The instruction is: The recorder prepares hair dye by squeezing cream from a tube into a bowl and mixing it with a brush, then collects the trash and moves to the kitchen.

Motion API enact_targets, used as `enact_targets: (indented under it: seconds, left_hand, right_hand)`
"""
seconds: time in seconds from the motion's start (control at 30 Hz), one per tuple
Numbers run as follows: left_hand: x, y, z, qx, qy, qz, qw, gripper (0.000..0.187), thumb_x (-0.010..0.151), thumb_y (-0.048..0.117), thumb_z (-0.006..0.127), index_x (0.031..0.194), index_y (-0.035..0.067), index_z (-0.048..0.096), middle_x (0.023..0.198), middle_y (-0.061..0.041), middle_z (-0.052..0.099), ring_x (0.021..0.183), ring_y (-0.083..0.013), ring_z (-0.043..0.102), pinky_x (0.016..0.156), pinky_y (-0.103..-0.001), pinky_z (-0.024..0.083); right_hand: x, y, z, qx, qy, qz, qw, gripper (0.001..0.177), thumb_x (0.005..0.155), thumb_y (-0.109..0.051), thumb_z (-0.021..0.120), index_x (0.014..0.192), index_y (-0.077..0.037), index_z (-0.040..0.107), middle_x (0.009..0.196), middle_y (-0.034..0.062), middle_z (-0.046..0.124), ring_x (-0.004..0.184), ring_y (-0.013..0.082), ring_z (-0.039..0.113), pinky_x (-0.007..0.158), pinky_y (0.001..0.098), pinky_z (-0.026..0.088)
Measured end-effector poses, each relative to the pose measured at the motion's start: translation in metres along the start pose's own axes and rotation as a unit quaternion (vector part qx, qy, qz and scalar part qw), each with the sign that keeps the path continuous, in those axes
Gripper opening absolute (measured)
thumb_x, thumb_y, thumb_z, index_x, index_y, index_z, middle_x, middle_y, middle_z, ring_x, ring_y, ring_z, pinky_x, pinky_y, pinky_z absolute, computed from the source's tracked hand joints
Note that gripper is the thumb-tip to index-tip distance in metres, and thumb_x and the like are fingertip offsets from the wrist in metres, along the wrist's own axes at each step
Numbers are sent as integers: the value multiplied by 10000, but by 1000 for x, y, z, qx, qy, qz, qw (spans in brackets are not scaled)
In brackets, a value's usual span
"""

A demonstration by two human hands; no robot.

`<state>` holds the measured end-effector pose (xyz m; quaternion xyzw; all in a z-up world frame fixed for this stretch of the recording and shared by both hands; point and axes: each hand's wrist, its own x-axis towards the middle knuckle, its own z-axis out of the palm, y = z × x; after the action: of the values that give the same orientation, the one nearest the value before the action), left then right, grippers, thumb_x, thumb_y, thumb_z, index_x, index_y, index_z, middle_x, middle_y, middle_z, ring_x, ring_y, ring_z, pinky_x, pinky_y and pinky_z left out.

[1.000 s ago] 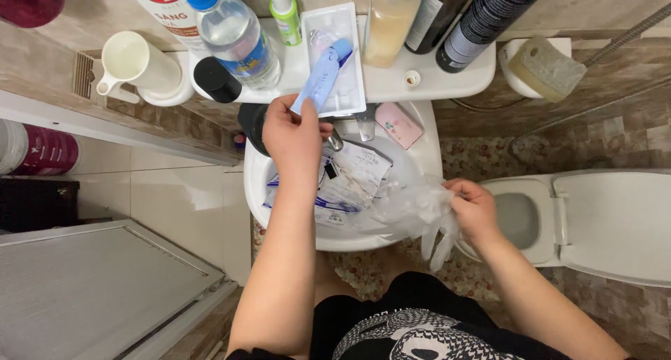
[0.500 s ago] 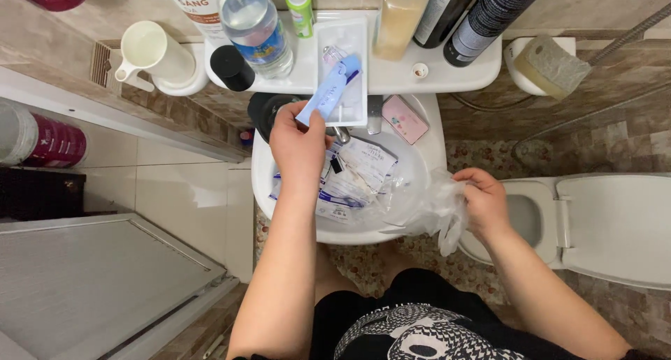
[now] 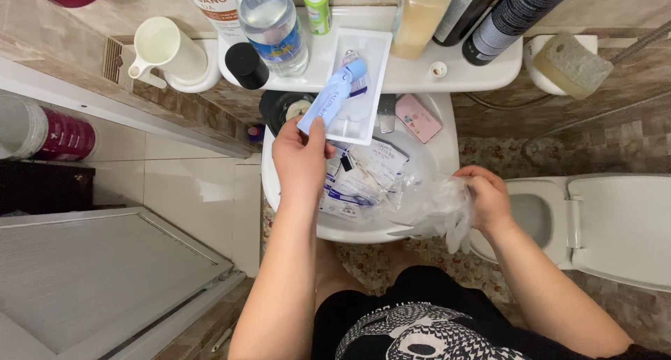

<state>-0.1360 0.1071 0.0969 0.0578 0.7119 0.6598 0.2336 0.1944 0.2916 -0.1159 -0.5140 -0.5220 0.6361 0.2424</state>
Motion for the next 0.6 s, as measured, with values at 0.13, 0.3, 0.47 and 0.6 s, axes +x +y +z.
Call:
enact_targets:
  seconds: [0.13,0.3,0.47,0.6]
  left_hand:
    - [-25,26,-28,52,-16,-20,998,276,1041,157,663,1189,-71,712,631,-129,643,572,-150,639,537,-301,566]
    - [-52,10,-75,128,-29,-109,985,311,1063,190,683,1256,-47,742,645,-142,703,569,-169,621,534,-294,511]
    - [-60,-91,-102,81,-73,-171,979,319,1029,98,701,1238,-142,717,765,-248,726,629,-223,703,613,-325,631]
    - [-21,-188,-117,160,-101,-194,963,297,1012,195,728,1157,-63,753,658,-180,717,595,-224,755,580,-326,611]
  right_hand:
    - [-35,-66,35,-123,30,48,991,194,912,-285,752,942,-108,826,812,112,714,721,204,625,623,353,500]
    - [-18,-37,37,-212,-28,76,974,263,874,-315,856,856,-60,795,713,99,681,631,202,607,530,311,461]
    - [19,27,48,-424,-119,38,897,387,815,-246,859,1201,-216,870,1248,188,801,1215,391,733,992,489,593]
    - [19,9,80,-462,-144,78,872,812,821,-149,856,1587,-107,589,1366,172,761,1257,321,730,1031,478,605]
